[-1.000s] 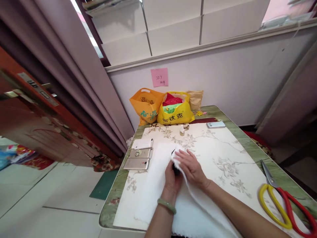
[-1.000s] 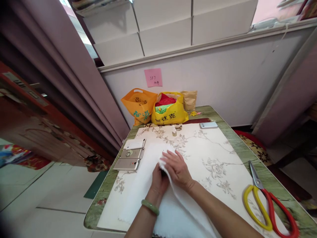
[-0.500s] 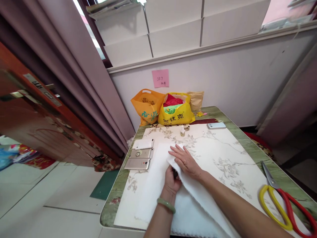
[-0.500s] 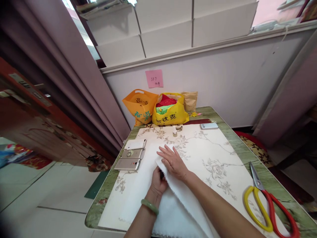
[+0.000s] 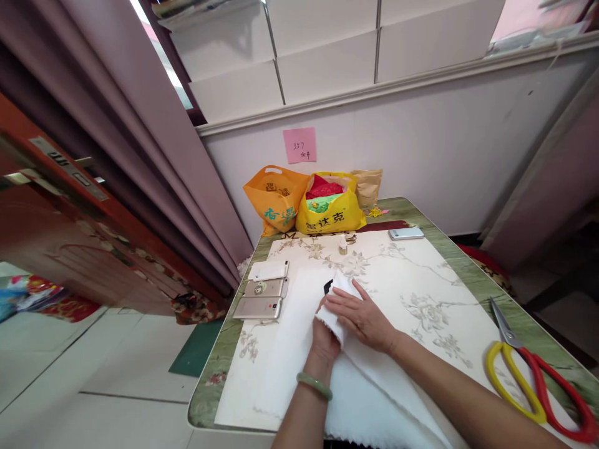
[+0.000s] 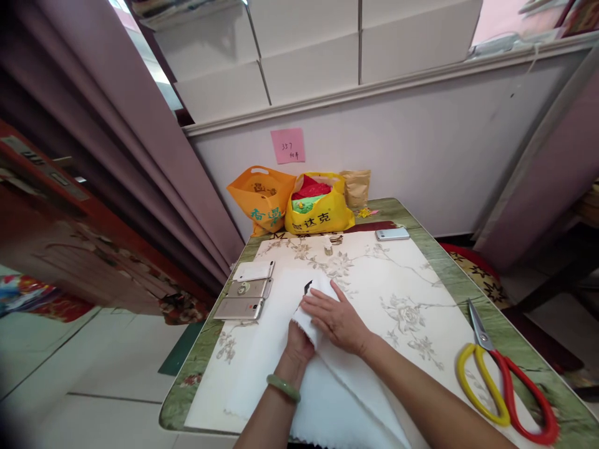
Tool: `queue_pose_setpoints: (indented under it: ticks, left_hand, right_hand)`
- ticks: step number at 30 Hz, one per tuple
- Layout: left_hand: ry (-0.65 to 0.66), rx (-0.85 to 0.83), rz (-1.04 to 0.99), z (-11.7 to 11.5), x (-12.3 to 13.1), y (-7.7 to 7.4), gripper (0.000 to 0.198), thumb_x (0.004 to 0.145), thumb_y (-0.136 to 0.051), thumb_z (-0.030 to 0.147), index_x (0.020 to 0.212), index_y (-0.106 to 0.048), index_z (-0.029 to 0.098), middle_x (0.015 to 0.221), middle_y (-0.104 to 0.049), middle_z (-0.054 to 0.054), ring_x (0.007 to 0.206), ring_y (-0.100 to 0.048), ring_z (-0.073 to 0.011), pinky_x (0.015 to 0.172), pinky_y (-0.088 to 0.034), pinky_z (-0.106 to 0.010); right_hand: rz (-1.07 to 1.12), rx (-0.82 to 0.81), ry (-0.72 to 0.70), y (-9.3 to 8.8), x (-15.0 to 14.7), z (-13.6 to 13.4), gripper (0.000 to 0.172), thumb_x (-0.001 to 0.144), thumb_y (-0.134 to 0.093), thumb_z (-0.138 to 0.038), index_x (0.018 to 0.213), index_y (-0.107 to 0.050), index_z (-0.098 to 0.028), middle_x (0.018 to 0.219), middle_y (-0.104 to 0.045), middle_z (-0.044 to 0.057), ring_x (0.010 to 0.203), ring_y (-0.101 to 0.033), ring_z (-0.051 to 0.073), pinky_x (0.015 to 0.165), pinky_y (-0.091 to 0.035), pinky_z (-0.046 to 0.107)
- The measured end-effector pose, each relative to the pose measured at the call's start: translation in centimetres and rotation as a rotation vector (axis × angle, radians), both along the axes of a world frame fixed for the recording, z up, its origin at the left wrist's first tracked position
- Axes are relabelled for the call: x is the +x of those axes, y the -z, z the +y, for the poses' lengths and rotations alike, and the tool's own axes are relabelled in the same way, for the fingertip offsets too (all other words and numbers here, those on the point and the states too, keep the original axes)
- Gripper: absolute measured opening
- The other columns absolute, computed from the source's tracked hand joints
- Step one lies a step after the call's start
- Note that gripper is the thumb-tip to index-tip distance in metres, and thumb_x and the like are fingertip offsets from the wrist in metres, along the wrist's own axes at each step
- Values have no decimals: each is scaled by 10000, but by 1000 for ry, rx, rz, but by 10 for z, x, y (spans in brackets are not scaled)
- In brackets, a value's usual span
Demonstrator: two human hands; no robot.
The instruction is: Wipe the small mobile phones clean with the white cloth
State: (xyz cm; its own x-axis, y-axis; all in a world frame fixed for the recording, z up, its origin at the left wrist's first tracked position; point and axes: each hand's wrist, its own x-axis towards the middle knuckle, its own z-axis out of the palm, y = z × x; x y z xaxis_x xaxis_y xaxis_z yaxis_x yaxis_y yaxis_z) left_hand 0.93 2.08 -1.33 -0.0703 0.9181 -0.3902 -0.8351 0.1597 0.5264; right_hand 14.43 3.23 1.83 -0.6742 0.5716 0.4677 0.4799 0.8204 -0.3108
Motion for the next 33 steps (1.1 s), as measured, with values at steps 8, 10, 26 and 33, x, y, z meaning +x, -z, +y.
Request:
queue_pose_setpoints:
  ticks: [8,10,26,33]
  left_hand:
    - [22,165,39,2,9,-3,304,815,-657,280,1107,-651,195,1159,-677,-76,1032,-638,-177,950,-485,-311]
    - [32,146,25,1,7,-1,290,825,-648,287,1096,-655,185,1160,-678,-78,1022,-643,-173,941,-489,-303]
    - [110,68,-150,4,-1,-10,283,934,-483,287,1124,-653,163,1148,-695,-82,1029,-652,-147,879,-509,-244]
    - [151,98,-152,1,0,-10,330,936,-472,328,1139,-642,131,1092,-704,-123,978,-665,-170,878,-512,-285]
  right_hand:
    - [-105,36,312,-5,-16,9,414,996,-358,-291,1394,-467,-253,1428,-492,20,1388,-342,240,1181,-76,560]
    - [-123,73,343,1,-22,4,444,987,-366,-271,1425,-424,-234,1462,-448,32,1405,-305,259,1181,-45,570]
    - [-135,-73,428,16,-18,4,514,1003,-284,-364,1501,-253,-239,1531,-326,41,1431,-242,241,1152,-27,581]
    - [-101,-50,579,30,-21,5,540,999,-280,-349,1514,-220,-199,1544,-288,85,1431,-235,277,1142,-66,601]
